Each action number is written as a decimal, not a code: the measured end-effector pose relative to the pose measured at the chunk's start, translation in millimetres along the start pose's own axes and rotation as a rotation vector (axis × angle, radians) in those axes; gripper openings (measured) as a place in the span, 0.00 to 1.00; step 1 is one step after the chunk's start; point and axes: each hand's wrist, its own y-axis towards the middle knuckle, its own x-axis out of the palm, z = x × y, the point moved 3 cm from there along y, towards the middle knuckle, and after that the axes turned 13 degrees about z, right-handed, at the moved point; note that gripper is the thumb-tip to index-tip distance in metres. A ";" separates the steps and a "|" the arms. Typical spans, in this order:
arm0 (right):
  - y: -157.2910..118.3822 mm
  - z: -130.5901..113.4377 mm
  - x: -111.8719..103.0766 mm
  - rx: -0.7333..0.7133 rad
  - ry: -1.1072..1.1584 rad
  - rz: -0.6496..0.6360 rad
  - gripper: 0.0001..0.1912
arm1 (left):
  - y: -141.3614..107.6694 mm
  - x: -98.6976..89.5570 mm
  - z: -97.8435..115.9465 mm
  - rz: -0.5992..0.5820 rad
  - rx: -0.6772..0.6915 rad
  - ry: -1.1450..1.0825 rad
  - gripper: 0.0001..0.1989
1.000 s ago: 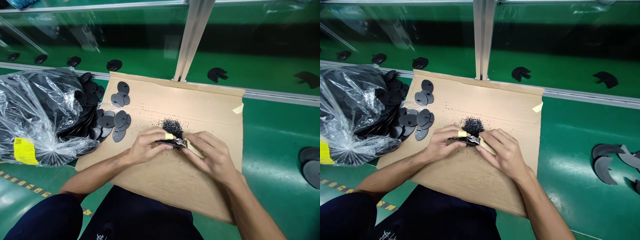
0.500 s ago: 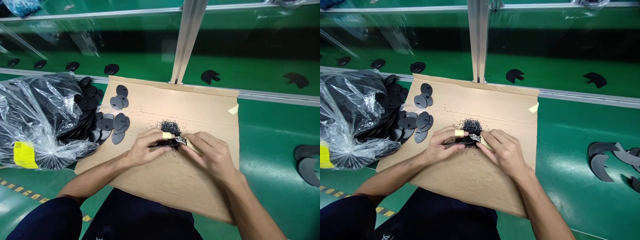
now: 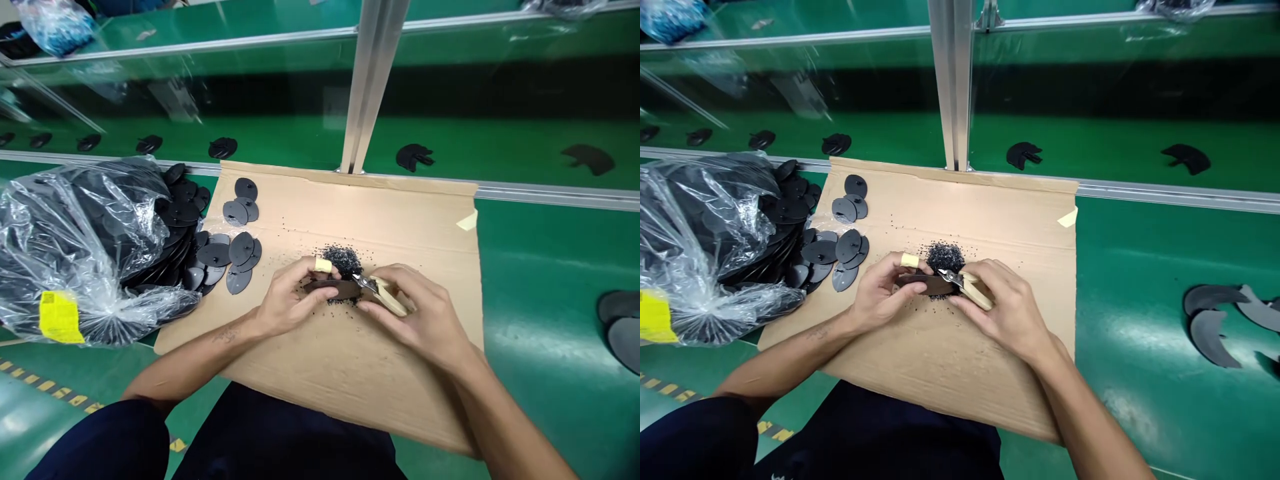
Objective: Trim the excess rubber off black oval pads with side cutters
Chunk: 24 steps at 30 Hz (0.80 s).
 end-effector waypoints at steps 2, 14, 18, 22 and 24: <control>-0.6 -1.9 2.2 -0.015 0.063 0.027 0.06 | -1.4 1.6 1.2 -0.012 -0.020 -0.086 0.10; -3.4 -13.9 -3.0 -0.200 0.113 0.073 0.12 | -0.9 3.6 -3.4 -0.208 0.258 0.219 0.18; 0.9 -0.5 -9.7 -0.158 -0.067 0.110 0.11 | 1.3 0.2 -4.1 -0.149 0.046 0.020 0.15; -0.9 7.8 -3.5 -0.193 -0.160 0.004 0.09 | -2.4 0.3 -6.3 -0.141 -0.101 -0.127 0.15; -2.2 7.7 -1.0 -0.209 -0.189 0.001 0.10 | -4.3 1.0 -6.8 -0.144 -0.113 -0.148 0.15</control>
